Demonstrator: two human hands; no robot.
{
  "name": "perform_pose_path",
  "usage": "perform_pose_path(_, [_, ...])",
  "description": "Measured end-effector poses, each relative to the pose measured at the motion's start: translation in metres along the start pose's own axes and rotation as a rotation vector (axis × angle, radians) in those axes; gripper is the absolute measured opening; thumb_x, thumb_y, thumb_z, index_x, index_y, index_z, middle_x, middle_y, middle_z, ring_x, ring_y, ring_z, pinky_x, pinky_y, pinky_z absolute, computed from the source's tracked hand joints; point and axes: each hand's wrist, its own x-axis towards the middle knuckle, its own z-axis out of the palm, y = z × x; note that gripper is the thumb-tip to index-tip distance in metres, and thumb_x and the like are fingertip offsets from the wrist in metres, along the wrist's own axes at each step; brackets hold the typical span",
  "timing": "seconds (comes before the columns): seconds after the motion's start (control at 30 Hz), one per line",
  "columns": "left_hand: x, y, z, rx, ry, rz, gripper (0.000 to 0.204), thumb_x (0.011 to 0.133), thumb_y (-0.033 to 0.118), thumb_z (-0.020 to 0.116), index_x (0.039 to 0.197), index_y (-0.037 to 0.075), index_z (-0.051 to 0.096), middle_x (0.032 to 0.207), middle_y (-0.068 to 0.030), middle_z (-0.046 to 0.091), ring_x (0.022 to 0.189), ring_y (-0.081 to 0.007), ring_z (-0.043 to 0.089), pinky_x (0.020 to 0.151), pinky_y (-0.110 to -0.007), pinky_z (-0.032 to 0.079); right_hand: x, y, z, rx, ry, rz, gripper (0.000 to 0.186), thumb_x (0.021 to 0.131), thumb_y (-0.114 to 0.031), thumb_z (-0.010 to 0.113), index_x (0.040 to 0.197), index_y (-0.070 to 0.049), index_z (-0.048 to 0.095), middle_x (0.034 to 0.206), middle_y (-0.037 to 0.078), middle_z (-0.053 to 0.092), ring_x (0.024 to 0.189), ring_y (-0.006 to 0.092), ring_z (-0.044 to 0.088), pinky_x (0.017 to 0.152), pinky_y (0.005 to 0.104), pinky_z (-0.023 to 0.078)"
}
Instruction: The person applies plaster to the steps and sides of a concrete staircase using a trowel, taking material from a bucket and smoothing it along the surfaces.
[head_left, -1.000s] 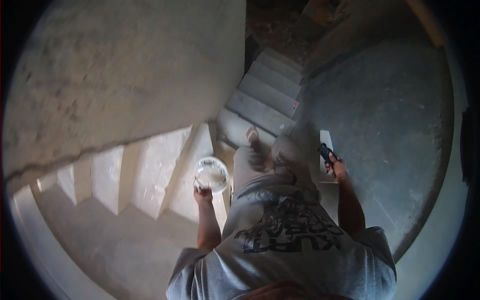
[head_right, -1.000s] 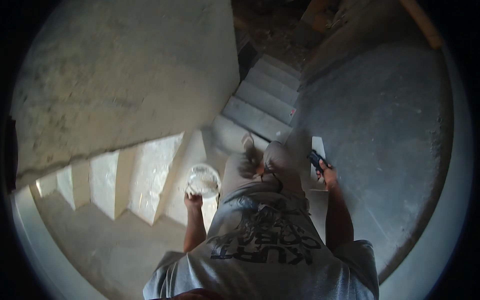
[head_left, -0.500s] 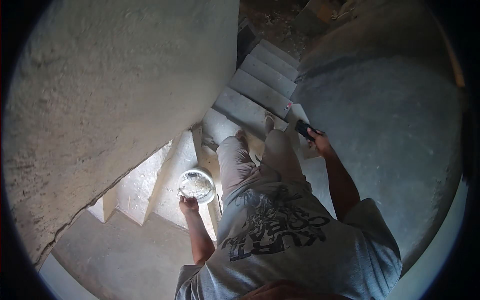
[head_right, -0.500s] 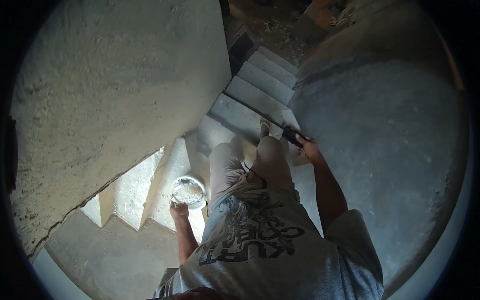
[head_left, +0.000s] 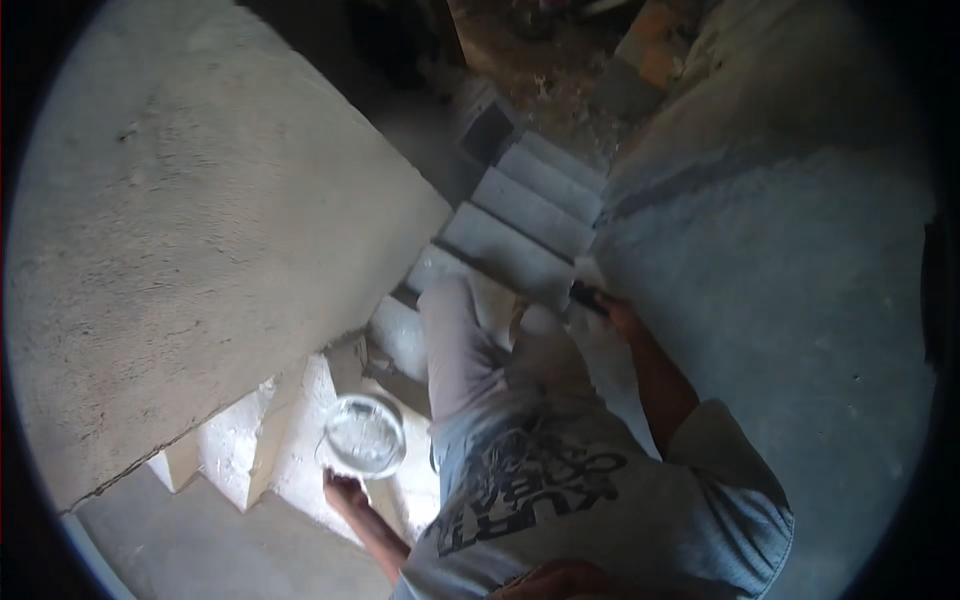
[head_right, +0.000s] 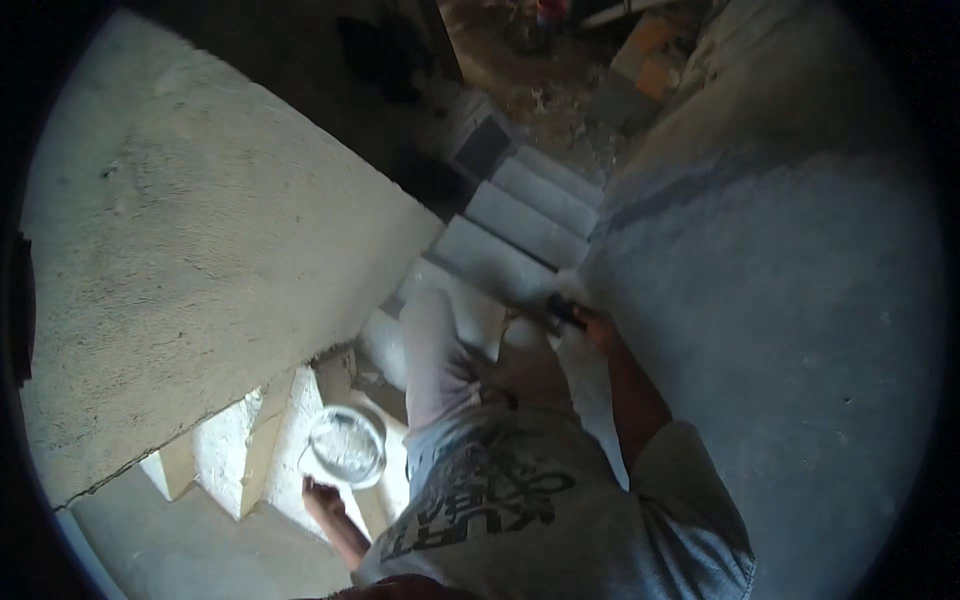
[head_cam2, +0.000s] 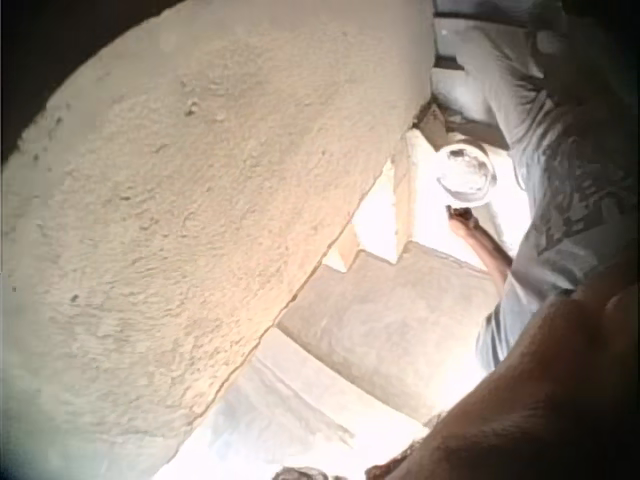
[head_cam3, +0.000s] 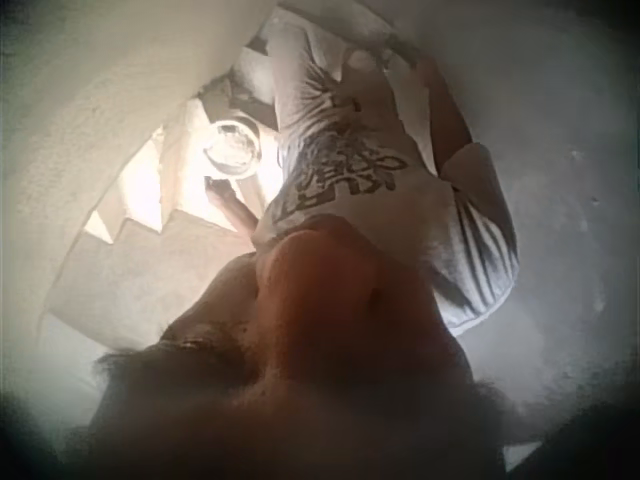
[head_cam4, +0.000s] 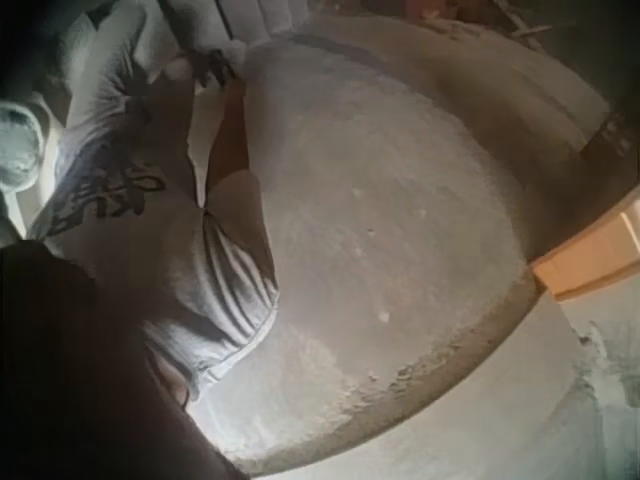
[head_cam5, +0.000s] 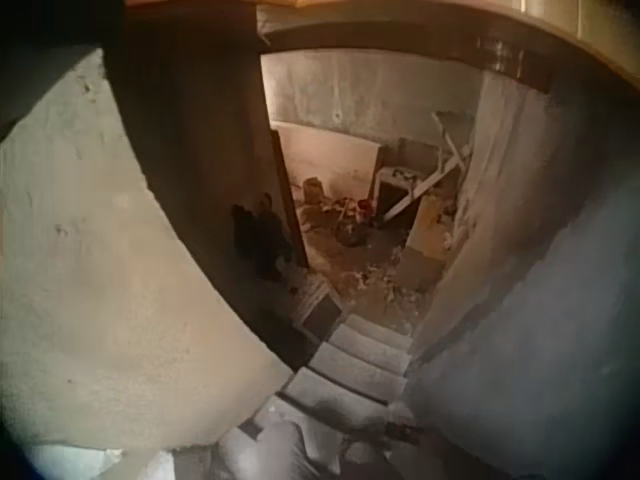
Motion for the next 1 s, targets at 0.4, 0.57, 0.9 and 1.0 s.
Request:
perform_pose_path(0.4, [0.033,-0.156,0.168,0.312,-0.427,-0.224,0.027,0.094,0.028,0.050,0.069,0.016,0.050,0.046,0.0051,0.029,0.043,-0.0130,0.033,0.048,-0.030,0.034,0.043,0.026,-0.079,0.211,0.002,0.092,0.043,0.086,-0.040,0.065,0.107,-0.002,0.063,0.086,0.003,0.060,0.067,0.0134,0.055,0.059,0.0291,0.046])
perform_pose_path(0.57, [0.049,-0.226,0.238,0.279,-0.393,-0.296,0.024,0.091,0.016,0.056,0.069,0.013,0.049,0.054,0.0006,0.044,0.050,-0.0158,0.045,0.049,-0.034,0.040,0.085,0.042,-0.081,0.259,0.173,0.084,0.041,0.085,-0.038,0.066,0.108,-0.004,0.062,0.090,0.005,0.061,0.071,0.0147,0.057,0.059,0.0301,0.048])
perform_pose_path(0.9, [0.080,-0.362,0.365,0.142,-0.582,-0.055,0.013,0.092,0.014,0.054,0.081,0.007,0.055,0.062,-0.0007,0.048,0.052,-0.0135,0.048,0.053,-0.029,0.043,0.248,0.060,-0.109,0.335,0.039,0.092,0.045,0.084,-0.034,0.067,0.113,-0.001,0.061,0.094,0.005,0.062,0.078,0.0157,0.059,0.067,0.0328,0.047])
perform_pose_path(1.0, [0.088,-0.375,0.400,0.278,-0.520,-0.105,0.012,0.092,0.014,0.055,0.081,0.009,0.054,0.067,0.0004,0.049,0.059,-0.0132,0.051,0.057,-0.027,0.043,0.289,0.069,-0.127,0.292,0.048,0.211,0.046,0.085,-0.035,0.066,0.114,0.001,0.060,0.094,0.007,0.062,0.079,0.0178,0.059,0.072,0.0333,0.046])
